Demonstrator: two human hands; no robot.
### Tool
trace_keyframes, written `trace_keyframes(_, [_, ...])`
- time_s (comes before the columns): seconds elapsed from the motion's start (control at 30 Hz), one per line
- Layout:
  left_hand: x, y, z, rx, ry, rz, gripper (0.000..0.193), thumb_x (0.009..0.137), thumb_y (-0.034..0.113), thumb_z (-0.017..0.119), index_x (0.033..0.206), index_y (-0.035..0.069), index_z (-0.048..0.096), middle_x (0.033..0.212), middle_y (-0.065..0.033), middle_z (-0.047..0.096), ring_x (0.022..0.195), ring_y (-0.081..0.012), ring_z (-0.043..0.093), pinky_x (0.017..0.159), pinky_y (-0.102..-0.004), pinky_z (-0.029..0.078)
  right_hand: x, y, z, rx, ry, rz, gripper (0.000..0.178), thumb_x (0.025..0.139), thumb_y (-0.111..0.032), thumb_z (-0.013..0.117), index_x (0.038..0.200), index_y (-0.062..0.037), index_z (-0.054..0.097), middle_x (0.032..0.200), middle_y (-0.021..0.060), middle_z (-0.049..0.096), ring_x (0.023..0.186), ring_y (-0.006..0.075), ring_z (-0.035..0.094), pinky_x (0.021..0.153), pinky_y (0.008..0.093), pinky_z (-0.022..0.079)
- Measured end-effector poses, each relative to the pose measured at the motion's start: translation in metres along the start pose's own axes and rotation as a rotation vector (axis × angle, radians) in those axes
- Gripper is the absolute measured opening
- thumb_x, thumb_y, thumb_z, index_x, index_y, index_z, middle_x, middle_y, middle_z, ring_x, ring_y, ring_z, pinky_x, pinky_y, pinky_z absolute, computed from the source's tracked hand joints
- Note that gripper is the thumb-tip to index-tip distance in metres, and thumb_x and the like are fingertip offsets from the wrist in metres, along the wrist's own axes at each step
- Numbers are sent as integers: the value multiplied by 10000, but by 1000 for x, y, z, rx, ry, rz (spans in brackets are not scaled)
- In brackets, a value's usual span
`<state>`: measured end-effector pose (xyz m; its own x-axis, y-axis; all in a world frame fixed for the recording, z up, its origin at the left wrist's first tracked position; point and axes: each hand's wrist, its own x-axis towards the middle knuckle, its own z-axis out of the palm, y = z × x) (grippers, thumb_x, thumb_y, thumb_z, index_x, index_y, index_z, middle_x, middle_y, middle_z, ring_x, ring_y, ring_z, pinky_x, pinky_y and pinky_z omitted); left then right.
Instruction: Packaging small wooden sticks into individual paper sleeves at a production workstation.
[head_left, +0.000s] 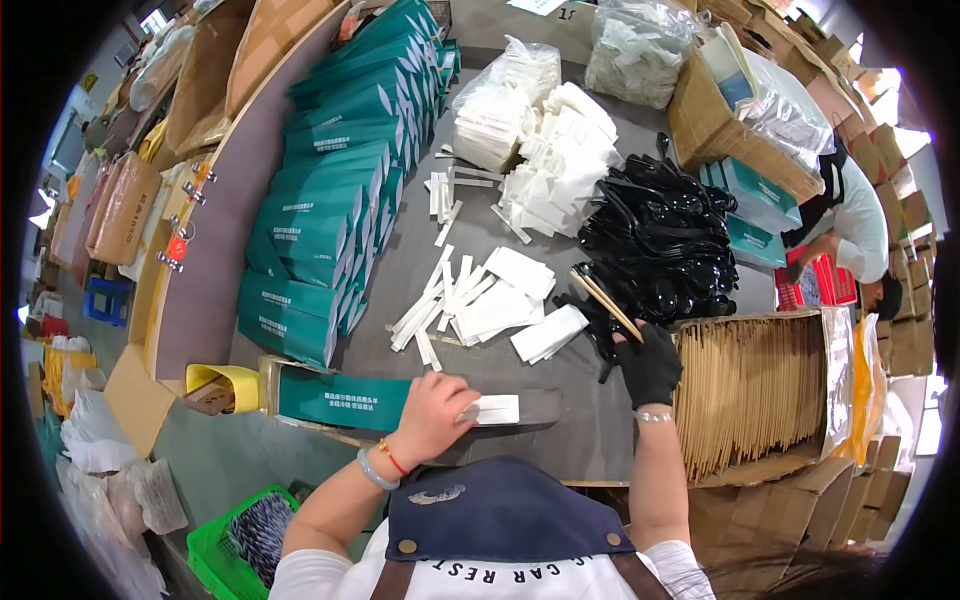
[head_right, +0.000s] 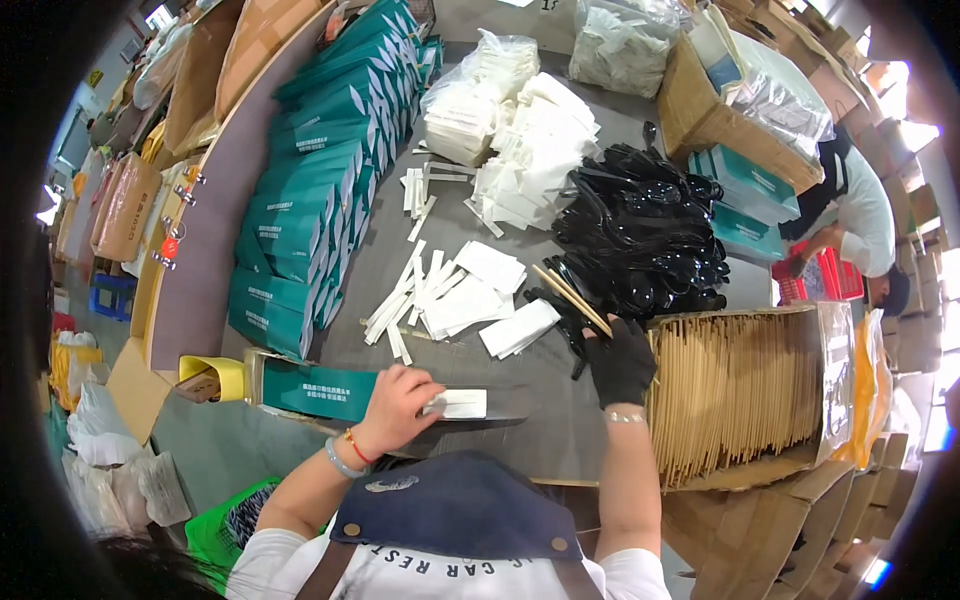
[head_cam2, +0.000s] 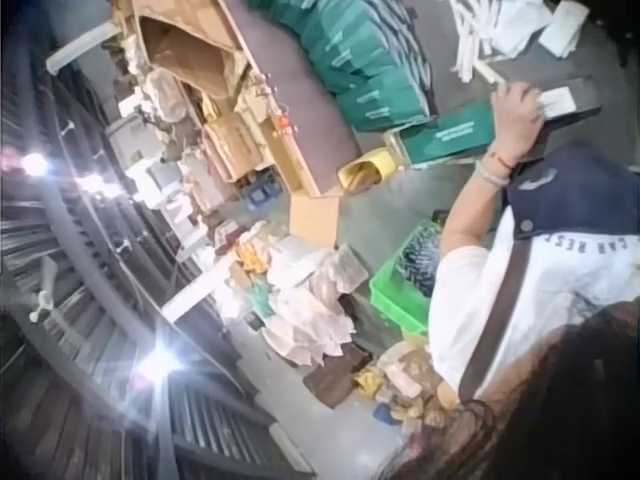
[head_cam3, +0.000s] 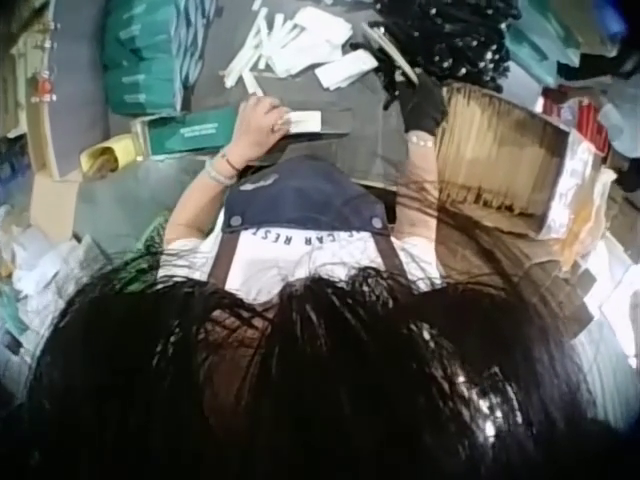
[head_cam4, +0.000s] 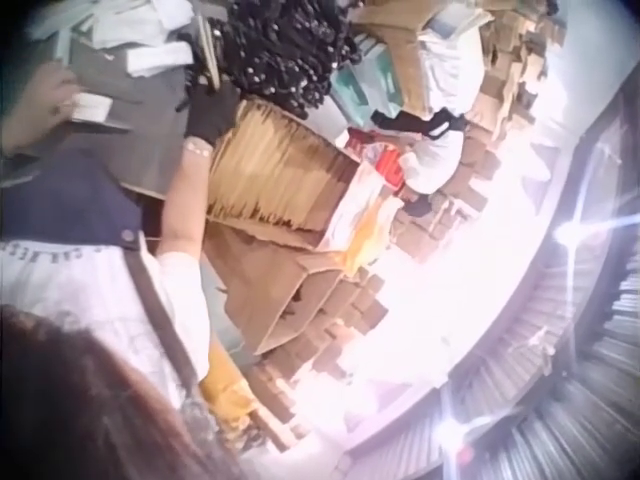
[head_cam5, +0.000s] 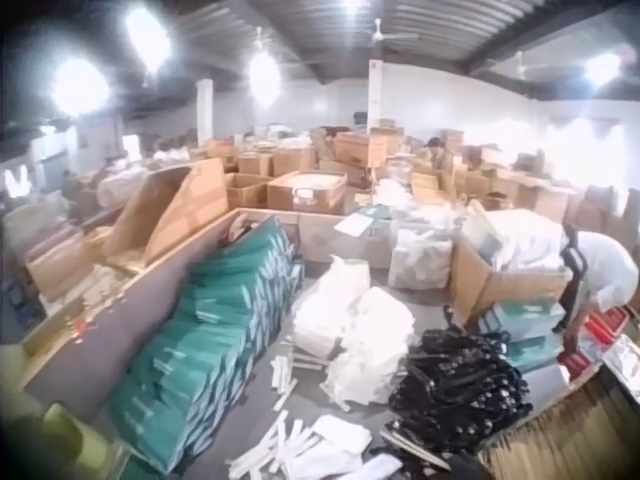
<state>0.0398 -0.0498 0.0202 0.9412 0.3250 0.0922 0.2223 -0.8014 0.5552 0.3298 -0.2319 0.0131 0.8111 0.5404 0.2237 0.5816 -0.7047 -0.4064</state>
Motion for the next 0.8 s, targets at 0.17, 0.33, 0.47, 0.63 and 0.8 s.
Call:
trace_keyframes(0.17, [-40,12,1,214,-61,86,508,646,199,796,1129,132,655,1139,19,598,984,-225,517,816,-379,395,-31,-33,-34,353,-532,-180,407,744,-318,802,1070,-94,706,891,92,676,770,250,670,702,354,531])
trace_keyframes(0.33, [-49,8,5,298,-69,91,507,662,208,785,1142,111,653,1195,23,594,1011,-224,508,817,-379,387,-67,-62,3,244,-699,-350,437,726,-358,794,1098,-147,708,843,81,645,791,270,648,694,385,513])
trace_keyframes(0.47, [-52,2,-8,231,-45,52,535,651,217,795,1148,94,643,1229,-4,583,1060,-254,500,884,-406,388,-71,-74,2,240,-654,-384,434,745,-325,778,1138,-161,691,839,74,644,798,276,640,694,397,511])
trace_keyframes(0.63, [-40,-16,-31,170,-17,-96,738,590,280,849,1237,58,571,1318,-108,507,1221,-357,428,1040,-512,342,-81,-54,9,77,-540,-614,412,786,-267,738,1191,-239,666,854,49,651,781,272,626,685,415,499])
trace_keyframes(0.8, [-32,-23,-17,61,-47,-27,751,596,266,851,1256,59,559,1296,-104,504,1201,-336,441,1040,-486,344,-87,-78,28,195,-604,-632,424,778,-240,734,1195,-244,658,896,59,660,842,298,618,721,408,495])
